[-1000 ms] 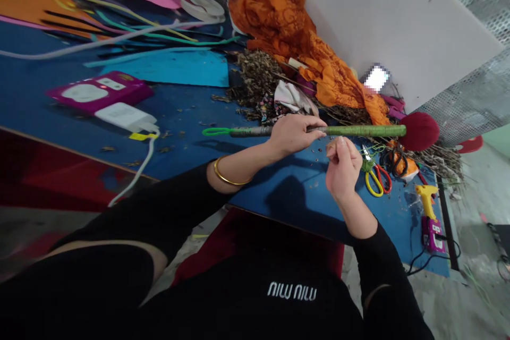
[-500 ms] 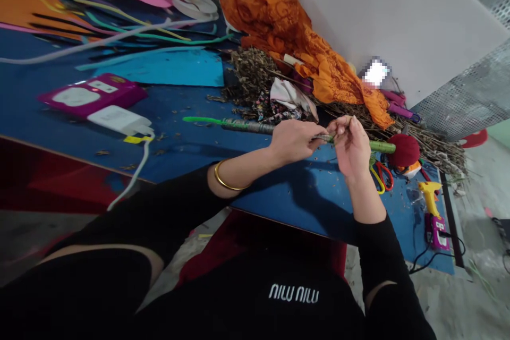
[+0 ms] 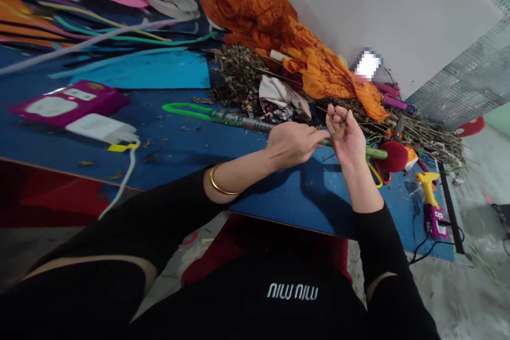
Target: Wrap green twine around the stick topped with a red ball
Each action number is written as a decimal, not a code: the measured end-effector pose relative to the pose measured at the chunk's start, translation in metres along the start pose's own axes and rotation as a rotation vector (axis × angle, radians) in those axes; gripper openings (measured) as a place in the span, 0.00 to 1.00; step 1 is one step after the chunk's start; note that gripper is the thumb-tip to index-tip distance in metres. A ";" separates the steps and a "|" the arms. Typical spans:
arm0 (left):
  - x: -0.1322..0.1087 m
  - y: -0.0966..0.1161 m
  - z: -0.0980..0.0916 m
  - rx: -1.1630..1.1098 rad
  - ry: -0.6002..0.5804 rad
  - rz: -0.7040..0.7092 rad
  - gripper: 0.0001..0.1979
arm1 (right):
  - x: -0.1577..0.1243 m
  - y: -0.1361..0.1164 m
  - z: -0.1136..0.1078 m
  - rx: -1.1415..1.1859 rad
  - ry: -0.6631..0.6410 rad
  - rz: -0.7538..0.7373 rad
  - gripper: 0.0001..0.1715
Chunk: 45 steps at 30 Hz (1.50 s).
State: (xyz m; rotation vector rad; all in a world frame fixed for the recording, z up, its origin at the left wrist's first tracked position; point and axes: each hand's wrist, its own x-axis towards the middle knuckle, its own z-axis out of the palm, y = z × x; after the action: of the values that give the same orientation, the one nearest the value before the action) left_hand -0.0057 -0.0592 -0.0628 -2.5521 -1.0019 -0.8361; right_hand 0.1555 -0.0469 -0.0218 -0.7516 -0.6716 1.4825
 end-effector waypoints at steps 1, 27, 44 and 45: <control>0.000 -0.001 0.002 0.025 0.030 0.030 0.14 | 0.000 -0.001 0.000 0.000 0.008 0.005 0.28; -0.001 -0.008 -0.003 0.063 0.063 0.196 0.20 | 0.005 -0.009 -0.017 -0.093 -0.087 0.105 0.16; -0.002 -0.007 0.000 0.028 0.117 0.200 0.19 | 0.004 -0.016 -0.017 -0.194 -0.116 0.137 0.16; -0.002 -0.007 0.001 0.024 0.120 0.197 0.19 | 0.004 -0.016 -0.017 -0.210 -0.117 0.130 0.16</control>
State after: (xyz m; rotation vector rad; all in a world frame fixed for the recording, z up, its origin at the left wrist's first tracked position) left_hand -0.0113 -0.0549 -0.0643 -2.4966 -0.7078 -0.9020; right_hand 0.1787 -0.0425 -0.0196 -0.8876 -0.8913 1.5994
